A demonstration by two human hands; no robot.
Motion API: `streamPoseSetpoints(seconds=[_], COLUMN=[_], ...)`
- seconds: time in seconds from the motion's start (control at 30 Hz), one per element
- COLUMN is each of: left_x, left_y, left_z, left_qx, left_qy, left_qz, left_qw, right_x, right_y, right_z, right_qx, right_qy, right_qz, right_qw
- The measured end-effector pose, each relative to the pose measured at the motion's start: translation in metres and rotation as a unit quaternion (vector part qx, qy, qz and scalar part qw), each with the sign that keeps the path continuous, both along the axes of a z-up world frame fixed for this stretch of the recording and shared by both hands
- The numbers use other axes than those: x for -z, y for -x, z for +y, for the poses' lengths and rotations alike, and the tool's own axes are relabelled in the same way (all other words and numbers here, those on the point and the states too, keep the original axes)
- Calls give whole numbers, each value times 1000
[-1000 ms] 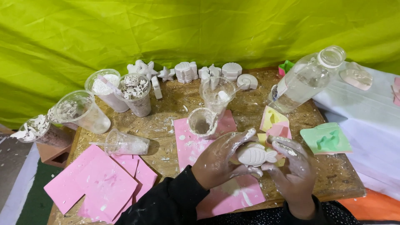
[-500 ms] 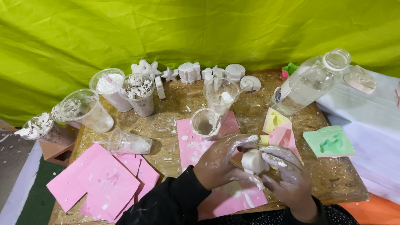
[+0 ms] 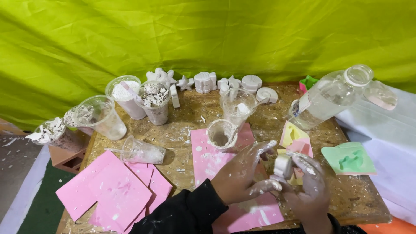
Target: Demolding a small plaster figure, cleaning it with a stick, and pouring water from a bottle into a cup.
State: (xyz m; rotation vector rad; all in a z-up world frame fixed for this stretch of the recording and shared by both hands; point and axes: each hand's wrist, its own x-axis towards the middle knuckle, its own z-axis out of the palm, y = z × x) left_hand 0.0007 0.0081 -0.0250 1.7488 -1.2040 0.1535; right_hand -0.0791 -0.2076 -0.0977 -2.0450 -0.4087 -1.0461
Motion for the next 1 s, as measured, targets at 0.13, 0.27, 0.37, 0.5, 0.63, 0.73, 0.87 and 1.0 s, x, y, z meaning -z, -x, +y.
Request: streamPoseSetpoints(seconds=[0.13,0.27,0.37,0.5,0.63,0.73,0.87,1.0], left_x=[13,18,22,19,25,25,28,24], left_y=[-2,-7,-11,-8,-11,-10,-13,-18], left_z=[-3,-6,-8,-11,-14,-16,-16,-16], left_qx=[-17,-74,-64,-12,-3,5,16,1], left_qy=[17,34,27,33,-11,-12,-22,-4], left_qz=[-38,-87,-103,-134,-139,-138,-135,-113], left_qw=[999,993,992,990,990,990,991,994], right_x=[-16,-34,-43,-79,-157,-222,-251,-239], right_y=[11,7,6,-15,-38,-81,-158,-231], right_z=[18,23,20,16,20,51,89,118], right_qx=[81,93,89,79,222,30,-10,-128], right_qy=[-201,-135,-164,-106,139,196,268,361], right_qz=[124,91,100,11,139,62,395,385], right_qw=[968,982,977,991,955,978,879,840])
